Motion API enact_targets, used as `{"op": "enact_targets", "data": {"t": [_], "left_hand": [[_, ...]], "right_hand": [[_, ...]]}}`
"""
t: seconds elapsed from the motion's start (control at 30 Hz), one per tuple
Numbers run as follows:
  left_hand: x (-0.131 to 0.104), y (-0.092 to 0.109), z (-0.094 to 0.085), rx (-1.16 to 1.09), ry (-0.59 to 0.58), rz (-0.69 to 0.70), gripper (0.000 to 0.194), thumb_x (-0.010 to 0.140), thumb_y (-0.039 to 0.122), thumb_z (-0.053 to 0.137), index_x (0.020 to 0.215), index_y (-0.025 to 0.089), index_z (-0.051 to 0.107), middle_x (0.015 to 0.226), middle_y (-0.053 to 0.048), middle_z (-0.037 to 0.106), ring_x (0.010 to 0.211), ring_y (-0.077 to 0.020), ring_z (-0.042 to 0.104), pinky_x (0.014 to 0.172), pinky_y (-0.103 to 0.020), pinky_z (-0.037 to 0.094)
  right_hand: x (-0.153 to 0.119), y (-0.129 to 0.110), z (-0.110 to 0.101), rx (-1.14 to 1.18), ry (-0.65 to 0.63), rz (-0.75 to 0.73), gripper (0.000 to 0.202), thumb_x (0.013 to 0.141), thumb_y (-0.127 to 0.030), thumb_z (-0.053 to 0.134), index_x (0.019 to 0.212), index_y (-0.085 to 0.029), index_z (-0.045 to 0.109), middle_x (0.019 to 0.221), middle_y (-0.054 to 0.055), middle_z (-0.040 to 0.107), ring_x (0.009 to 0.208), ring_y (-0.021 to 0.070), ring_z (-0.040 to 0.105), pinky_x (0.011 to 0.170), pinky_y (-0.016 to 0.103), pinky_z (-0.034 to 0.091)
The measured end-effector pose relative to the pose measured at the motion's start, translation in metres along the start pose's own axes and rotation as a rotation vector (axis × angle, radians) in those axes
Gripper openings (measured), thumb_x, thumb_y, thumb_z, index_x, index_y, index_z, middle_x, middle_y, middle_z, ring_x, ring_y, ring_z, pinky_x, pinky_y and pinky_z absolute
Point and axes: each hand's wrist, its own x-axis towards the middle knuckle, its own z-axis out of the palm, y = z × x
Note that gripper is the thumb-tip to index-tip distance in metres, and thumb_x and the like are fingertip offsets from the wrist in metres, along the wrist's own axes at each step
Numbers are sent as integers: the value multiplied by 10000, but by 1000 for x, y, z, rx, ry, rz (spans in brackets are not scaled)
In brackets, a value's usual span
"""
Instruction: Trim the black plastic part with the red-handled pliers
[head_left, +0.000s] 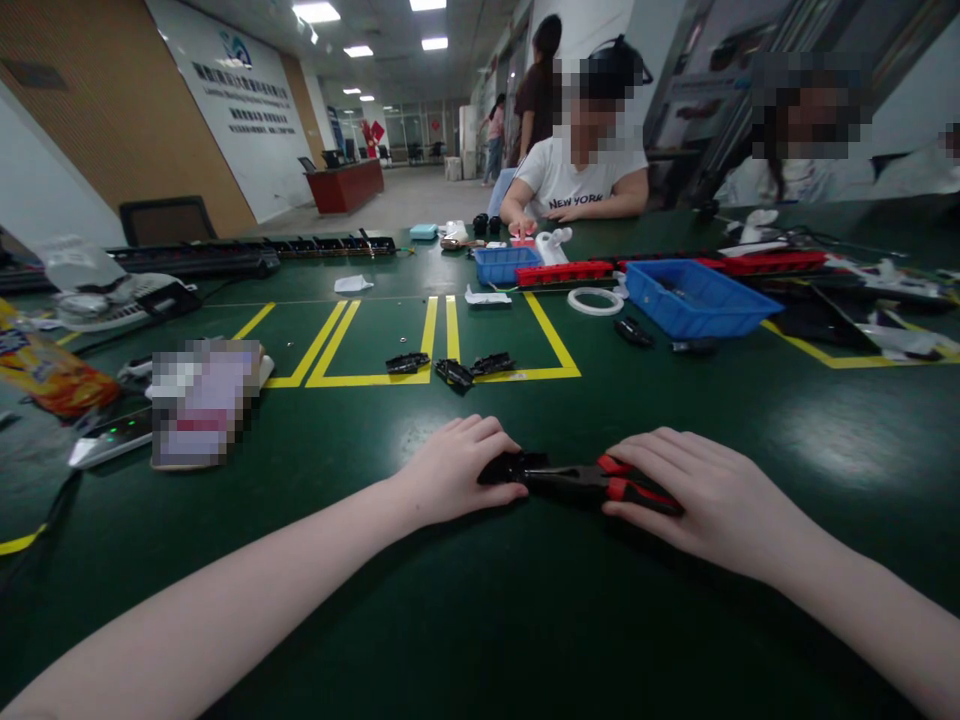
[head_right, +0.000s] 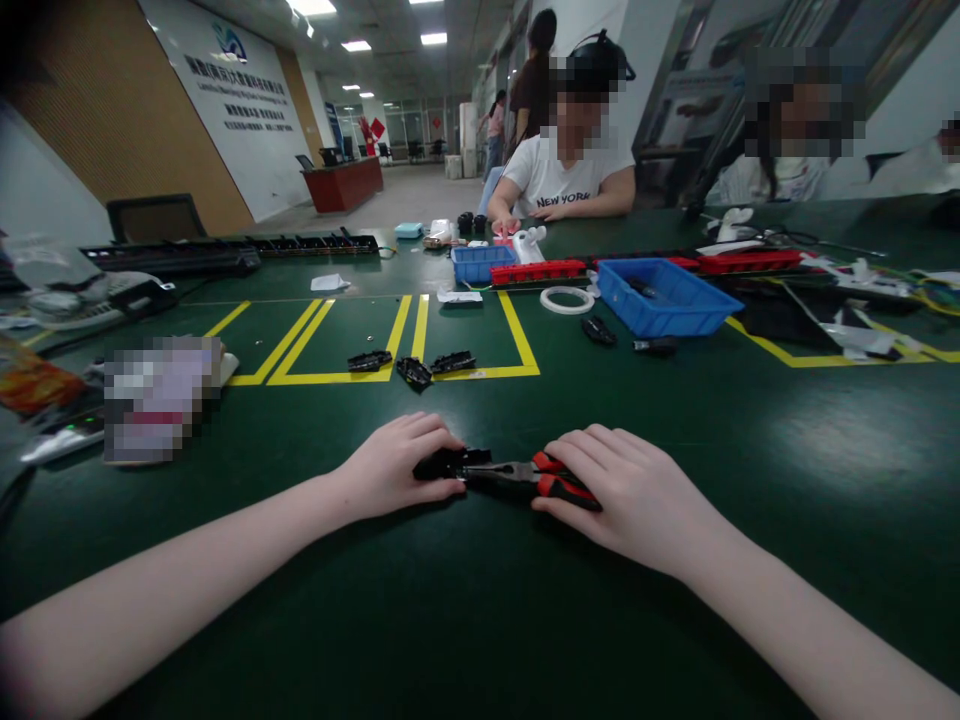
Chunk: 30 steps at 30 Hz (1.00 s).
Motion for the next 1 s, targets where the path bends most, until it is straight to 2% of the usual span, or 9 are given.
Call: {"op": "enact_targets", "data": {"t": [0.37, 0.6, 0.87, 1.0], "left_hand": [[0, 0, -1, -15, -22, -6, 366, 909, 426, 700, 1166, 178, 621, 1124, -60, 660, 1003, -227, 617, 840, -372, 520], [0, -1, -1, 0, -23, -3, 363, 916, 429, 686, 1170, 180, 615, 1120, -68, 658, 982, -230, 615, 831, -375, 516], [-1, -1, -3, -15, -36, -5, 334, 922, 415, 677, 1152, 181, 619, 1122, -66, 657, 993, -230, 616, 838, -374, 515], [-4, -1, -6, -14, -29, -27, 323, 930, 410, 669, 1149, 178, 622, 1120, -65, 655, 986, -226, 615, 835, -375, 517]], "right_hand": [[1, 1, -3, -10, 6, -1, 394, 942, -506, 572, 1149, -180, 649, 1028, 105, 730, 940, 264, 673, 792, 406, 523], [-1, 3, 0, -12, 2, 12, 437, 950, -512, 547, 1216, -176, 633, 1097, 135, 715, 947, 277, 674, 757, 408, 529], [4, 2, -15, -98, 54, -15, 392, 962, -448, 558, 1233, -167, 583, 1089, 150, 695, 949, 284, 665, 757, 411, 524], [3, 7, -13, -140, 16, 33, 387, 969, -424, 524, 1249, -159, 563, 1114, 175, 677, 967, 319, 654, 765, 458, 524]]}}
